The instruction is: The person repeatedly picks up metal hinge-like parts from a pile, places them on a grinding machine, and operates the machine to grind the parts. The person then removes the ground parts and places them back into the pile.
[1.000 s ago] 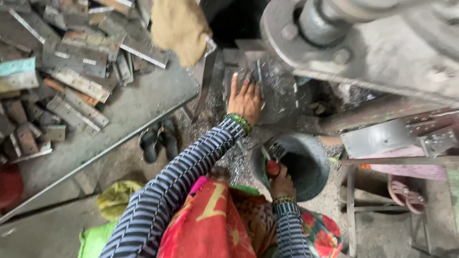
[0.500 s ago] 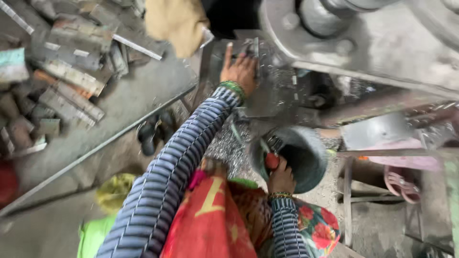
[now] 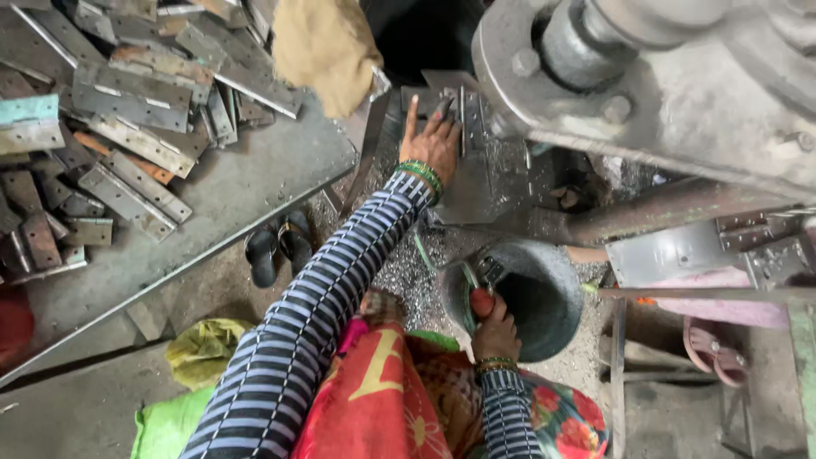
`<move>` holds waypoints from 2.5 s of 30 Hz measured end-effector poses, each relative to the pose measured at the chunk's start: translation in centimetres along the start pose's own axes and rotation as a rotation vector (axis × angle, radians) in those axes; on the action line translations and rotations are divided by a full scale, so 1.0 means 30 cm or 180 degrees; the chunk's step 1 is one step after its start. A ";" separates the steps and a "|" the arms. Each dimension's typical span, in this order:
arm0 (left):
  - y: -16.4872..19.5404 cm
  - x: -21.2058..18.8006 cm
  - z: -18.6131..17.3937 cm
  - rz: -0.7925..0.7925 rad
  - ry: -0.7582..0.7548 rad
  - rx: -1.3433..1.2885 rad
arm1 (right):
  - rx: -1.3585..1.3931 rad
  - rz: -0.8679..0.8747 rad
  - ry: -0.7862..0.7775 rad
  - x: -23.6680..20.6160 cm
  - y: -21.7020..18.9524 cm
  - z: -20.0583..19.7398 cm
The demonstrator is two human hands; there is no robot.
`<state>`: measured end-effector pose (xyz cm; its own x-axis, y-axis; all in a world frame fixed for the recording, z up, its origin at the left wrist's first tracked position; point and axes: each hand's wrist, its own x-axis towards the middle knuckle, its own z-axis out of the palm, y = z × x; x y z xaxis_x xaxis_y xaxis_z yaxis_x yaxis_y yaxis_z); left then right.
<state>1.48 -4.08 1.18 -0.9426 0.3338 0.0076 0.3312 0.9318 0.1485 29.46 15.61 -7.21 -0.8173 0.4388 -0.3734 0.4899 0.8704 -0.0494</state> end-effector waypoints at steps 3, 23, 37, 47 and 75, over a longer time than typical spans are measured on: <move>-0.041 -0.012 -0.022 0.0111 0.0126 -0.0263 | 0.0134 0.0044 -0.0118 0.007 0.018 0.045; 0.046 -0.429 -0.124 0.1834 0.0709 -0.0527 | -0.0203 -0.0045 0.0105 -0.117 0.002 -0.232; 0.298 -0.436 -0.269 0.0383 -0.0558 -0.0653 | -0.0136 -0.0196 0.0492 -0.064 0.035 -0.141; 0.172 -0.358 -0.170 0.0026 -0.0572 -0.0189 | -0.0331 -0.0208 -0.0078 -0.023 0.031 -0.310; 0.139 -0.393 -0.124 0.0246 0.0202 -0.0630 | 0.0154 -0.0106 0.0137 0.008 0.011 -0.038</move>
<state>13.82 -4.64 5.40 -0.9176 0.3877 0.0878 0.3936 0.8556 0.3362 29.08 16.25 -6.27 -0.8452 0.4199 -0.3307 0.4755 0.8733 -0.1064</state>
